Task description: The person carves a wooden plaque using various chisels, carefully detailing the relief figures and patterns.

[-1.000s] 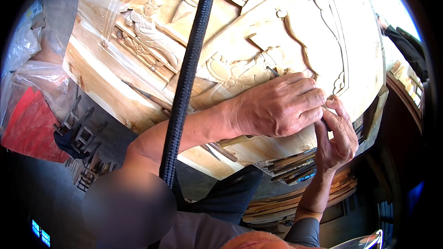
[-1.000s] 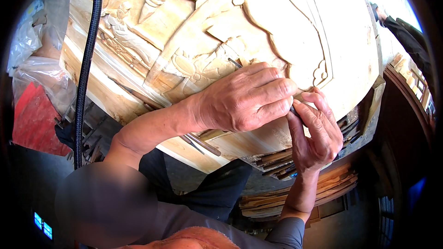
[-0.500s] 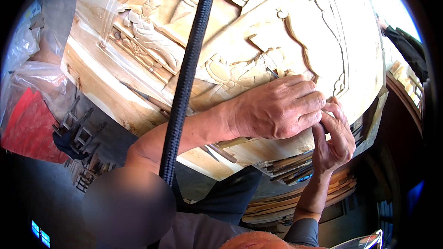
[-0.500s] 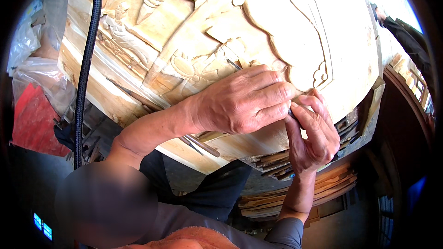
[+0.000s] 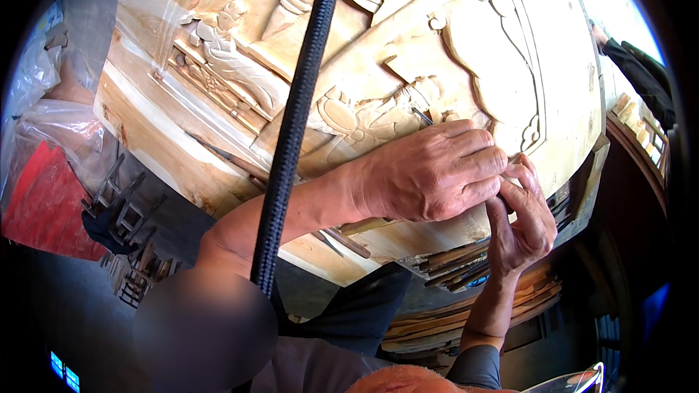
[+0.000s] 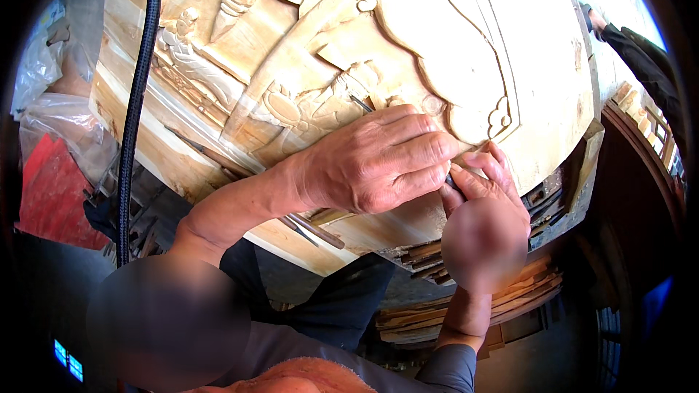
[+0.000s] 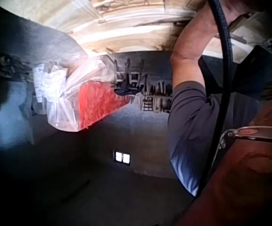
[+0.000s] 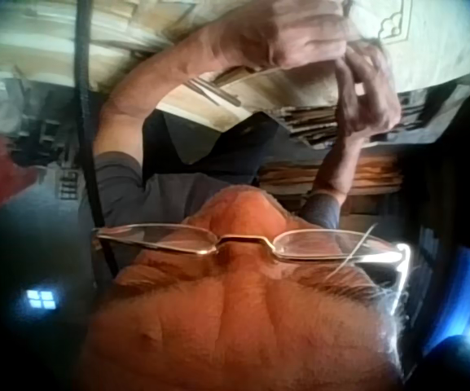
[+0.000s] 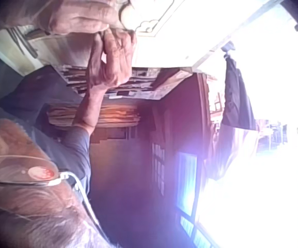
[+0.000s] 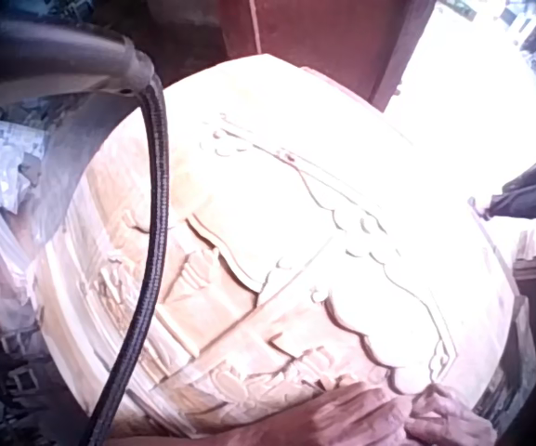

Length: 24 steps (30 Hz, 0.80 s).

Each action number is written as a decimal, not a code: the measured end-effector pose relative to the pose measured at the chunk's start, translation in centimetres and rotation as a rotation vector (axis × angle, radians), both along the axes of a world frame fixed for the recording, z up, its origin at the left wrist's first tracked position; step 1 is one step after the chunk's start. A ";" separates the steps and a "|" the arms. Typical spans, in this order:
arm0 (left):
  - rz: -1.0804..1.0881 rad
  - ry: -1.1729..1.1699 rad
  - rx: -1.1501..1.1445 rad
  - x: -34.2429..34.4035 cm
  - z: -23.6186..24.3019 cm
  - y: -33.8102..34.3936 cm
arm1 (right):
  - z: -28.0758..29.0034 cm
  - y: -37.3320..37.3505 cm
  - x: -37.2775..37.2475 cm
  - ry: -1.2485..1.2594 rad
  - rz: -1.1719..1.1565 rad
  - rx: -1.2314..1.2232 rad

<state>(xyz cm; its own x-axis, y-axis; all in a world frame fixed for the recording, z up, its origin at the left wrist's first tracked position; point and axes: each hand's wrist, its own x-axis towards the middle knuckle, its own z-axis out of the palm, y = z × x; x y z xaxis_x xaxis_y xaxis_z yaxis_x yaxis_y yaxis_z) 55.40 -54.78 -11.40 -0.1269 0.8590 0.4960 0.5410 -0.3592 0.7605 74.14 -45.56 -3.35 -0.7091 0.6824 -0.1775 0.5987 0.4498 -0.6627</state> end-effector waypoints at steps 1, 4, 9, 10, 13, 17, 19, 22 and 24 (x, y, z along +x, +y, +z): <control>-0.005 0.003 -0.003 -0.1 0.0 0.0 | 0.0 0.0 -0.1 0.000 0.001 0.001; 0.027 -0.042 0.015 0.4 -0.2 0.0 | 0.1 -0.2 -0.1 0.009 -0.026 -0.008; 0.025 -0.037 0.012 0.2 0.0 0.1 | 0.1 -0.1 -0.2 0.009 -0.026 -0.008; 0.028 -0.036 0.012 0.2 0.1 0.1 | 0.2 -0.1 -0.2 0.009 -0.029 -0.009; 0.025 0.001 0.012 -0.2 -0.1 0.1 | -0.1 0.0 -0.7 0.013 0.001 0.010; 0.025 0.001 0.007 -0.1 -0.1 0.2 | -0.3 0.0 -0.4 0.036 -0.041 -0.050; 0.020 0.070 0.024 -0.3 0.2 0.2 | -0.2 0.1 -0.2 0.029 -0.019 -0.009; 0.036 0.168 0.082 0.5 0.0 -0.2 | -0.7 0.9 0.4 0.040 0.100 0.080; 0.027 0.236 0.074 0.7 -0.2 -0.3 | -1.1 0.8 0.6 0.032 0.106 0.148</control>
<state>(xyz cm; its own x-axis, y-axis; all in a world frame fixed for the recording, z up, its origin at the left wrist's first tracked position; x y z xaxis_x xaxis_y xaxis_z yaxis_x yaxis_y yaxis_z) 56.09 -55.06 -11.56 -0.0226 0.8170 0.5762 0.7103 -0.3925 0.5843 74.76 -44.75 -4.47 -0.7822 0.6204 -0.0568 0.5225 0.6037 -0.6021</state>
